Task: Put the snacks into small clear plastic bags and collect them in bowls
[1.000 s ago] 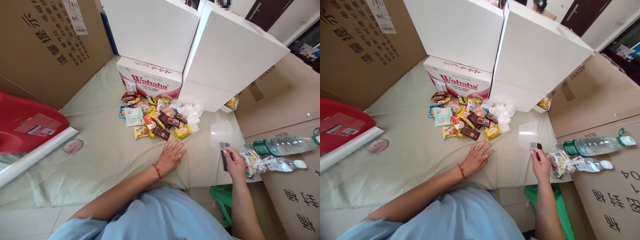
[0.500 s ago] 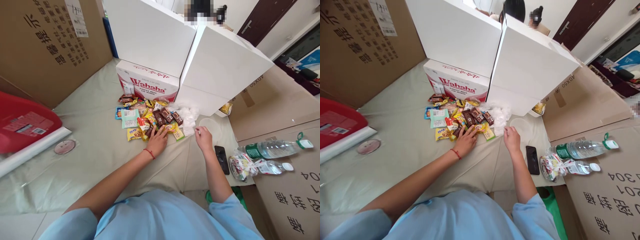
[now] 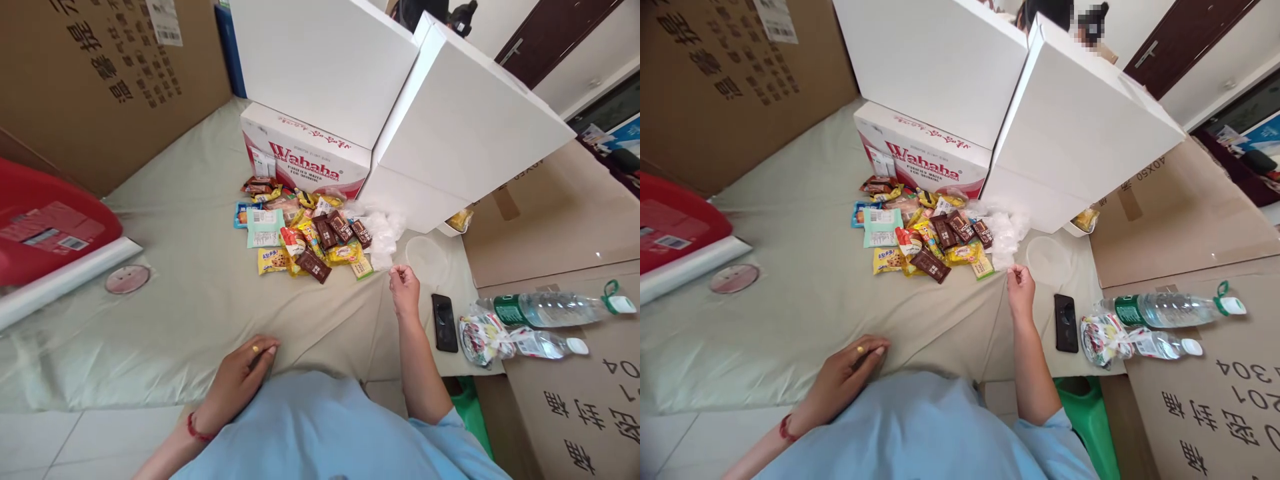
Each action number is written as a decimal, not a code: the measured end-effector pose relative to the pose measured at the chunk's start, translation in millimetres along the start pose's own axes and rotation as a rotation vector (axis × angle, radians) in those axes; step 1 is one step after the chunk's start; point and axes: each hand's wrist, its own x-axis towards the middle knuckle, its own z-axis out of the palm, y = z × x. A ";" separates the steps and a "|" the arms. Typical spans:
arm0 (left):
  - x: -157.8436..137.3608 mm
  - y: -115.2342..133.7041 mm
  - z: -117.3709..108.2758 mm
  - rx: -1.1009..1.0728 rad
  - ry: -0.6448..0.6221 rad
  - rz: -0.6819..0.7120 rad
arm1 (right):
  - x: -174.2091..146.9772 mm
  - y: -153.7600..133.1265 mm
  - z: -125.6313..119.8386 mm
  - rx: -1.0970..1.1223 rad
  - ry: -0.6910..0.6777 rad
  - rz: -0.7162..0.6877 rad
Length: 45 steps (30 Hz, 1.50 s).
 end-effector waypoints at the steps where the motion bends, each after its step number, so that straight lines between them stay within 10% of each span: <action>1: 2.4 2.1 -0.5 -0.012 0.003 -0.020 | 0.2 -1.9 2.5 -0.111 0.036 -0.034; 8: 34.8 39.9 13.8 -0.099 -0.049 0.116 | 52.4 -30.1 32.3 -0.718 -0.001 -0.083; 12: 22.6 38.0 8.6 -0.157 -0.026 0.096 | 30.1 -40.0 22.1 -0.200 0.067 -0.085; 17: 16.6 34.7 6.4 -0.261 0.010 -0.027 | -62.2 -47.9 10.8 0.595 -0.255 0.293; 24: 56.8 72.2 38.7 -0.461 0.081 0.006 | -137.3 -57.8 35.9 0.599 -0.471 0.438; 29: 71.1 64.0 50.5 -0.554 0.082 -0.223 | -135.8 -51.9 34.4 0.537 -0.524 0.358; 36: 59.8 37.2 40.1 -0.851 0.146 -0.444 | -118.2 -43.1 30.1 0.739 -0.619 0.614; 45: 63.3 53.3 39.4 -0.211 -0.064 0.149 | -120.0 -50.6 20.7 0.775 -0.833 0.639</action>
